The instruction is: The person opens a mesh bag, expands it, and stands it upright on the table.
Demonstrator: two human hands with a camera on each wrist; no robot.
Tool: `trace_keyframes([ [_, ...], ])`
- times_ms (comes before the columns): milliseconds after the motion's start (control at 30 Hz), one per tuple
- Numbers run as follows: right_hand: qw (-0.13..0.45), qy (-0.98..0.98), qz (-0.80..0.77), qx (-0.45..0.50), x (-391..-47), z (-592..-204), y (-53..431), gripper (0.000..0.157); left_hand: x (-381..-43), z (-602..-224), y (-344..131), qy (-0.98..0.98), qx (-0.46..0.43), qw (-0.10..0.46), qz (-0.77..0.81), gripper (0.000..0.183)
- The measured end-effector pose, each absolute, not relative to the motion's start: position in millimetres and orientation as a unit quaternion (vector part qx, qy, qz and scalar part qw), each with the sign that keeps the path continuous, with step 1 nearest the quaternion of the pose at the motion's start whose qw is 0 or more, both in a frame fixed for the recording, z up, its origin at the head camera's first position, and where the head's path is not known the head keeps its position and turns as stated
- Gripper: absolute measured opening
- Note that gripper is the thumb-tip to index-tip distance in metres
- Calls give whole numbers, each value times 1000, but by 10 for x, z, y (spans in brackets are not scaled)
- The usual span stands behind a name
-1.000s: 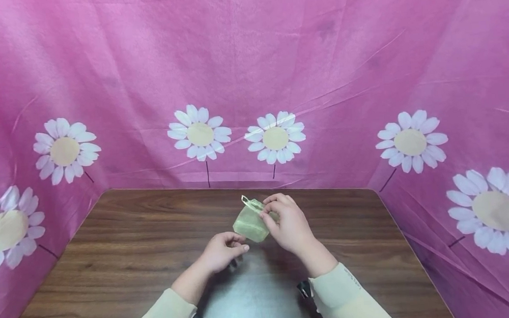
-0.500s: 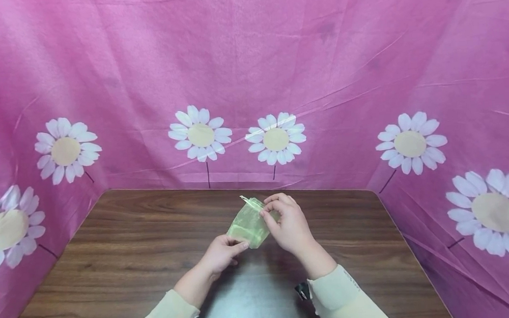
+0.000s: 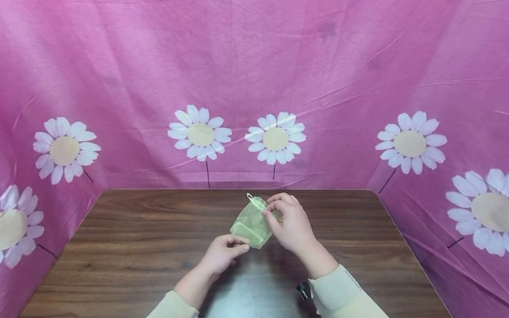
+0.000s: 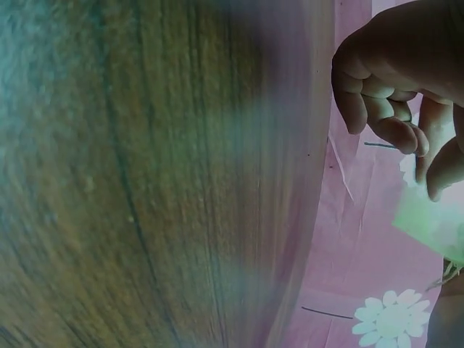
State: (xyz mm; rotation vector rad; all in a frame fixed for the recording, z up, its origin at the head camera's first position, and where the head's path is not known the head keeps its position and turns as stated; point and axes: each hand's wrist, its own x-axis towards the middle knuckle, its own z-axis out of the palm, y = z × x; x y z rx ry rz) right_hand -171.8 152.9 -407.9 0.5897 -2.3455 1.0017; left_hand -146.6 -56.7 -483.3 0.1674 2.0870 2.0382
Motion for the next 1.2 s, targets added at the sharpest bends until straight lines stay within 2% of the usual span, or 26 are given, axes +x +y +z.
trace_keyframes([
  [267,250,-876,353,214,-1706,-4097,1535,14,-1509,-4866,-590,691,53,114,711,41],
  [467,246,-876,355,215,-1704,-4115,1528,13,-1524,-4861,-535,686,-23,143,713,31],
  [700,250,-879,343,216,-1705,-4131,1551,13,-1536,-4857,-546,620,-52,188,759,21],
  [1067,253,-880,341,213,-1715,-4118,1571,13,-1579,-4892,-596,573,-40,208,792,32],
  [1200,241,-888,330,210,-1715,-4120,1580,13,-1568,-4860,-610,594,-67,180,781,31],
])
